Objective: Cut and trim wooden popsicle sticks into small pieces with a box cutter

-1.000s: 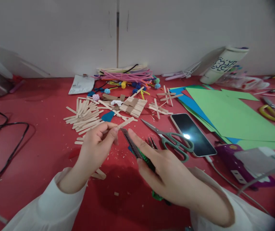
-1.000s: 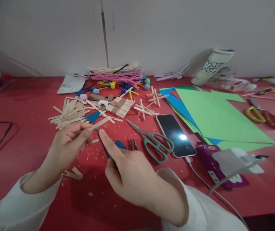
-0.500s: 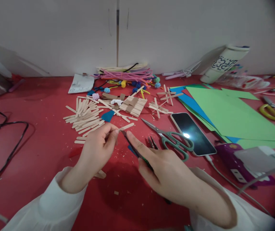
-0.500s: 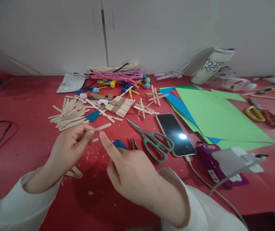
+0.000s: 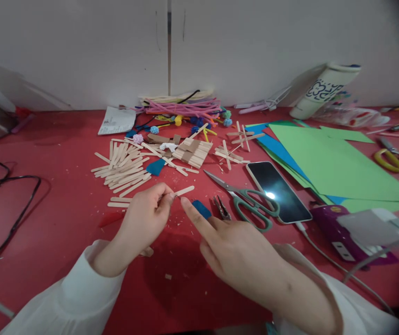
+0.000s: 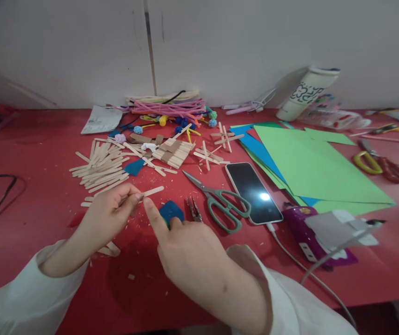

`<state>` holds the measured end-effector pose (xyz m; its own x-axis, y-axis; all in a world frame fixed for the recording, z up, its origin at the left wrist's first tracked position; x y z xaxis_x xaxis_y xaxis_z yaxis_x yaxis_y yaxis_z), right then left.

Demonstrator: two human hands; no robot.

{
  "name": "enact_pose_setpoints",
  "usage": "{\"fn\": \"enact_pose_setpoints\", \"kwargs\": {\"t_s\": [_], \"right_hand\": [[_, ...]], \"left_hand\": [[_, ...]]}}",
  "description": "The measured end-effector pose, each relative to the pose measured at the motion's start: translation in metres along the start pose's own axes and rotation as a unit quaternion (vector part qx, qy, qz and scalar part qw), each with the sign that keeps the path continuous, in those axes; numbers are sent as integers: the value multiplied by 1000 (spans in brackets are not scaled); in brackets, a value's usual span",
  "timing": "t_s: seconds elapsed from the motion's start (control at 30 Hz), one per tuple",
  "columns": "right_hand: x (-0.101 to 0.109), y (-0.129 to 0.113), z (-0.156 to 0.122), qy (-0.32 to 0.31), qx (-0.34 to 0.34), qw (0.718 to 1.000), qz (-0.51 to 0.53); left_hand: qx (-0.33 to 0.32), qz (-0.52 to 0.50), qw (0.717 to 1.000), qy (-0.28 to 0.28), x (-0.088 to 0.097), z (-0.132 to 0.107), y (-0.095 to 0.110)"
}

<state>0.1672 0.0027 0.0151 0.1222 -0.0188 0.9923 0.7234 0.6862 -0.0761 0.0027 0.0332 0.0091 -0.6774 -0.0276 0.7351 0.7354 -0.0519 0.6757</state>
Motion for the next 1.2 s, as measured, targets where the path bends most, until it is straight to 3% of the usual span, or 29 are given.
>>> {"fn": "enact_pose_setpoints", "kwargs": {"t_s": [0.17, 0.33, 0.4, 0.5, 0.57, 0.67, 0.87, 1.07, 1.13, 1.2], "right_hand": [[13, 6, 0, -35, -53, 984, 167], [20, 15, -1, -82, -143, 915, 369], [16, 13, -1, -70, -132, 922, 357], [8, 6, -2, -10, -66, 975, 213], [4, 2, -2, 16, -31, 990, 137], [5, 4, -1, 17, -21, 991, 135], [16, 14, 7, 5, -77, 965, 252], [13, 18, 6, 1, -123, 906, 405], [11, 20, 7, 3, -134, 867, 481], [10, 20, 9, 1, -151, 806, 572]], "left_hand": [[-37, 4, 999, 17, 1, -4, 4], [-59, 3, 997, 43, 0, -5, 8], [-45, -3, 998, 43, 0, -5, 8], [-17, -5, 999, 30, 0, -4, 7], [-8, -7, 1000, 19, 0, -3, 6], [0, -34, 999, 17, 0, -2, 5], [24, -152, 986, 62, 2, 4, 0], [55, -231, 965, 113, 6, 6, -4], [63, -245, 960, 117, 6, 5, -4], [74, -267, 954, 113, 6, 5, -4]]}}
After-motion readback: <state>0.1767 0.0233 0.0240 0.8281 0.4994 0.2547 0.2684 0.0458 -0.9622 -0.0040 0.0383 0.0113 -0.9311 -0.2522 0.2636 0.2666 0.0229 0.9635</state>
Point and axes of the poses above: each hand's wrist, its own z-axis towards the middle knuckle, its own x-axis out of the back of the hand, y = z × x, the point moved 2 cm from there along z, towards the middle knuckle, and after that the axes turned 4 degrees about y, right-handed, at the moved point
